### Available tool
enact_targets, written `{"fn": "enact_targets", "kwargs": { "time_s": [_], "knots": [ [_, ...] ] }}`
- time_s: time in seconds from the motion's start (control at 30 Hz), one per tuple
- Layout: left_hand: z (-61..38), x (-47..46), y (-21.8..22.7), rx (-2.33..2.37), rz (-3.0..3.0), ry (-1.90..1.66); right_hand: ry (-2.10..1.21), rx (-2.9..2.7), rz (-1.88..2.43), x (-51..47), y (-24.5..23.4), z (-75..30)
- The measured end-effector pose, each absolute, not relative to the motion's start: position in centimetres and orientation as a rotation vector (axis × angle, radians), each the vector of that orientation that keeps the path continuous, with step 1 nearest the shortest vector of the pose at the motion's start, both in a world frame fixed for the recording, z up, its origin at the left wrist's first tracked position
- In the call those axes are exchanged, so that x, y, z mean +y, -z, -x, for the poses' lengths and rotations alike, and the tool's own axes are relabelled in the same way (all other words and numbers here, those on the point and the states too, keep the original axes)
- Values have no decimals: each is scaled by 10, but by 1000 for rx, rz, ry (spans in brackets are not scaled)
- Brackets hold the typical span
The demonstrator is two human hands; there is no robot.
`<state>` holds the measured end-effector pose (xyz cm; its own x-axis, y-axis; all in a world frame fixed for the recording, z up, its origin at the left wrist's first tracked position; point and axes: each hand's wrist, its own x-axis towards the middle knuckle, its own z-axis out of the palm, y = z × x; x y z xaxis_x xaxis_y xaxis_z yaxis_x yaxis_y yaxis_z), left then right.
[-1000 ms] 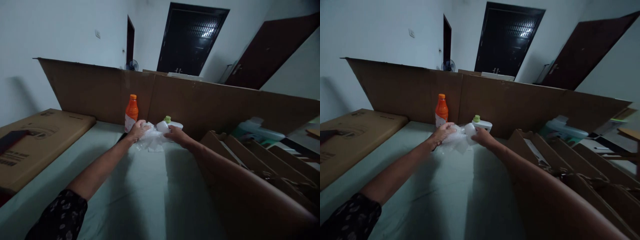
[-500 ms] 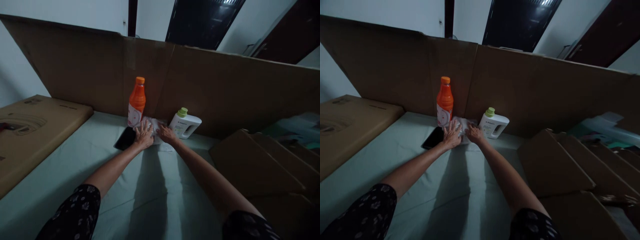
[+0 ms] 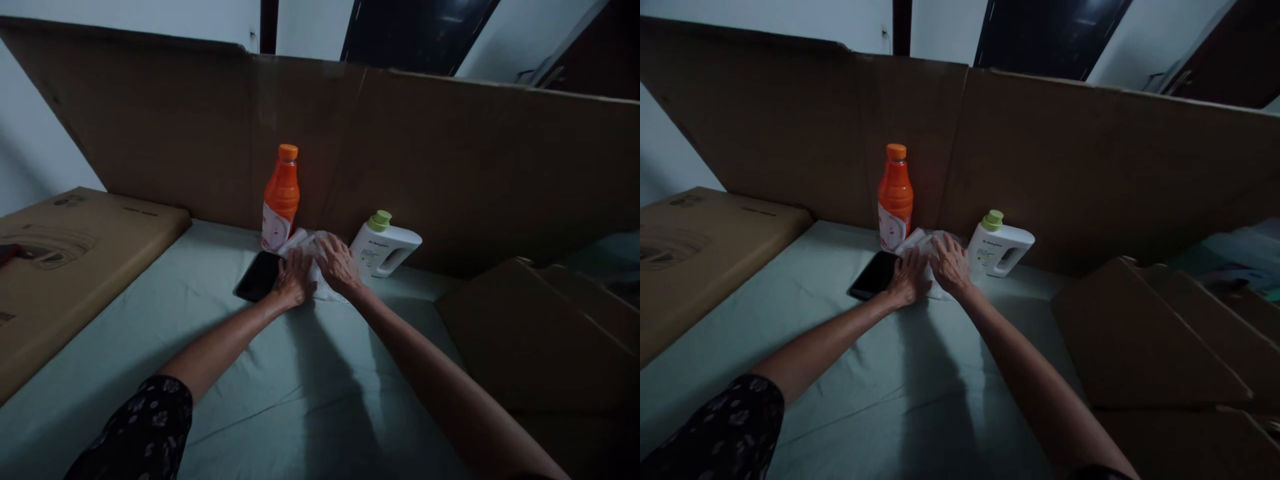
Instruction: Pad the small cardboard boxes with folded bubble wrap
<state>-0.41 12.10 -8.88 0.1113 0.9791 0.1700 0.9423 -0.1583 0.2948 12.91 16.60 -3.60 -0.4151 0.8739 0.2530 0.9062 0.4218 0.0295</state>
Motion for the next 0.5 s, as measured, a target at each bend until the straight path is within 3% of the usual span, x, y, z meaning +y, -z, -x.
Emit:
{"fn": "enact_targets", "kwargs": {
  "time_s": [0.23,0.5],
  "knots": [
    [30,86,74,1969,-2312,-480,208,-2463,1502,166,75,-109],
    [80,66,84,2414,-2059,-330,254,-2368,1464,161,94,-102]
  ]
}}
